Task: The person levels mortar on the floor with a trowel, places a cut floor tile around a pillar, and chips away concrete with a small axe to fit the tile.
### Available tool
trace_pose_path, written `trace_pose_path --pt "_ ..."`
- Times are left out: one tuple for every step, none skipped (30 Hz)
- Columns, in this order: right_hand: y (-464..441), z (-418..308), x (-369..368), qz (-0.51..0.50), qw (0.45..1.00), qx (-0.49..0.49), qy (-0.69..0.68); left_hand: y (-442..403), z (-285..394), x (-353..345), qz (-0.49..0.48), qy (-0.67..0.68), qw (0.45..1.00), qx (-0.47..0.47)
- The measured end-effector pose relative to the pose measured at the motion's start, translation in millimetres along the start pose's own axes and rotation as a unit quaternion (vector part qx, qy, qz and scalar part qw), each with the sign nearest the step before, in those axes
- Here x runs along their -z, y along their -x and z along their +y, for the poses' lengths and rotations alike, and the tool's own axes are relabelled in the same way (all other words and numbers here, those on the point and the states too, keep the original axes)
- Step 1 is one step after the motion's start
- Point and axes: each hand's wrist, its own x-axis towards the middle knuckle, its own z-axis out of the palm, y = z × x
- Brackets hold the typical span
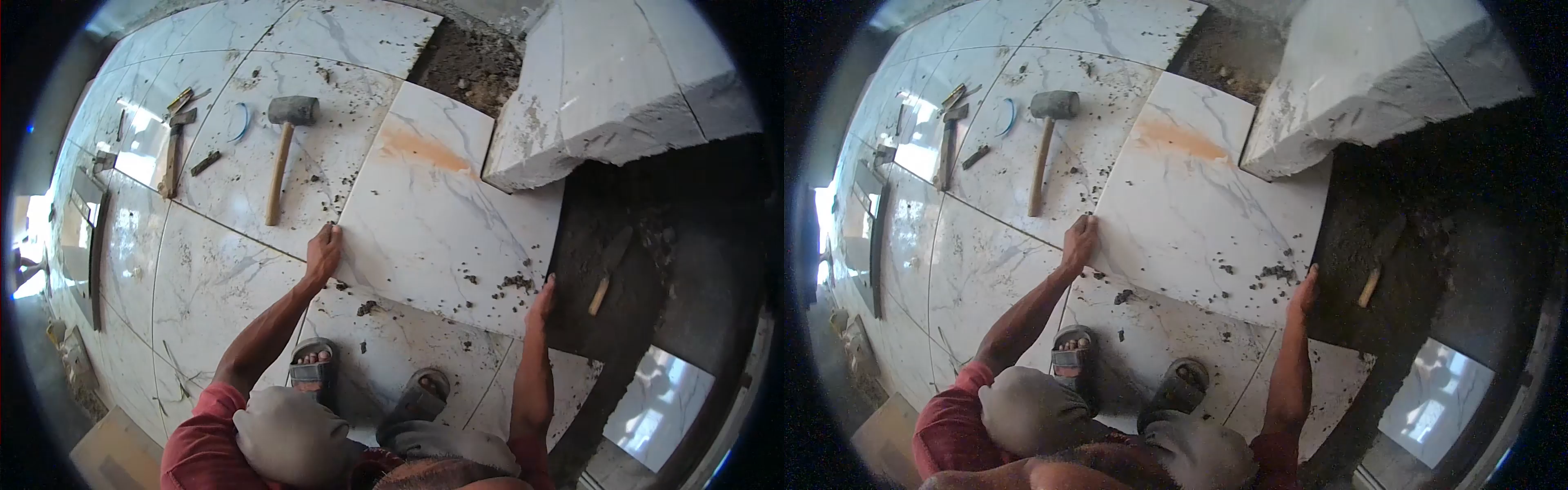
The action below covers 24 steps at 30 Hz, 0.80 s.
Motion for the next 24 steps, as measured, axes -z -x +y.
trace_pose_path --pt "-11.4 9.5 -1.2 -0.007 1.0 -0.002 0.0 -1.1 0.6 -0.3 -0.002 -0.014 1.0 -0.002" --pt "-10.1 7.0 -5.6 0.008 1.0 0.03 -0.002 -2.6 1.7 -1.5 -0.005 -0.028 1.0 -0.004" --pt "-6.9 5.9 -8.2 0.024 0.998 0.06 -0.002 -2.5 2.1 -2.6 -0.011 -0.042 0.999 -0.005" --pt "-2.3 6.1 -8.0 0.06 0.998 0.007 0.009 -3.8 1.9 -2.1 -0.023 -0.054 0.998 -0.006" --pt "-2.4 1.7 -12.6 0.056 0.998 0.002 0.012 -9.2 -0.3 -2.1 -0.022 -0.059 0.998 0.001" --pt "-7.2 3.4 -12.7 0.054 0.998 0.035 0.01 -17.8 -3.9 -2.6 -0.04 -0.11 0.993 -0.02" --pt "-6.9 11.3 -5.3 0.051 0.997 0.062 0.016 -17.7 -13.9 -2.3 -0.064 -0.162 0.984 -0.032" --pt "-24.2 30.2 1.1 0.033 0.997 0.066 0.014 -21.7 -19.7 -0.6 -0.074 -0.179 0.978 -0.072" --pt "-45.8 51.7 7.7 0.016 0.997 0.07 0.007 -27.2 -23.7 2.2 -0.083 -0.197 0.97 -0.115" --pt "-52.9 59.3 13.4 -0.016 0.995 0.092 0.03 -27.4 -21.3 6.8 -0.085 -0.209 0.969 -0.101" --pt "-67.2 70.8 18.9 -0.038 0.993 0.091 0.07 -32.1 -8.9 11.0 -0.103 -0.208 0.968 -0.093" --pt "-51.9 60.2 12.9 -0.008 0.996 0.064 0.054 -30.5 -3.4 14.9 -0.122 -0.205 0.968 -0.083" --pt "-39.0 46.1 7.1 0.024 0.998 0.04 0.037 -27.0 -1.2 18.6 -0.12 -0.209 0.967 -0.081" --pt "-42.9 53.5 7.6 0.023 0.998 0.039 0.034 -24.1 2.1 20.2 -0.132 -0.207 0.966 -0.077" --pt "-57.3 68.7 11.9 0.024 0.992 0.093 0.078 -25.4 6.7 21.1 -0.144 -0.204 0.965 -0.076" --pt "-65.8 76.8 16.3 0.027 0.981 0.146 0.124 -28.3 3.8 22.6 -0.151 -0.191 0.966 -0.087" --pt "-59.5 73.4 18.4 0.027 0.981 0.145 0.124 -28.5 -2.6 20.9 -0.152 -0.191 0.966 -0.087" --pt "-49.5 67.0 17.2 0.011 0.983 0.134 0.124 -30.4 -5.6 19.8 -0.143 -0.211 0.961 -0.108" --pt "-40.5 59.2 13.0 -0.005 0.985 0.125 0.123 -34.3 -7.5 19.8 -0.133 -0.23 0.955 -0.13" --pt "-37.1 59.0 8.7 -0.003 0.985 0.129 0.118 -33.2 -3.7 23.2 -0.13 -0.229 0.955 -0.135" --pt "-35.2 63.3 7.6 0.005 0.979 0.153 0.135 -28.7 -0.5 24.9 -0.125 -0.243 0.955 -0.118" --pt "-35.7 65.2 9.8 0.016 0.972 0.178 0.152 -25.1 3.8 24.6 -0.121 -0.256 0.954 -0.103" --pt "-21.2 57.9 12.7 0.025 0.972 0.181 0.148 -24.0 1.1 27.1 -0.123 -0.253 0.953 -0.113" --pt "5.4 43.0 14.3 0.006 0.966 0.161 0.2 -24.4 -6.2 31.2 -0.117 -0.261 0.951 -0.121"
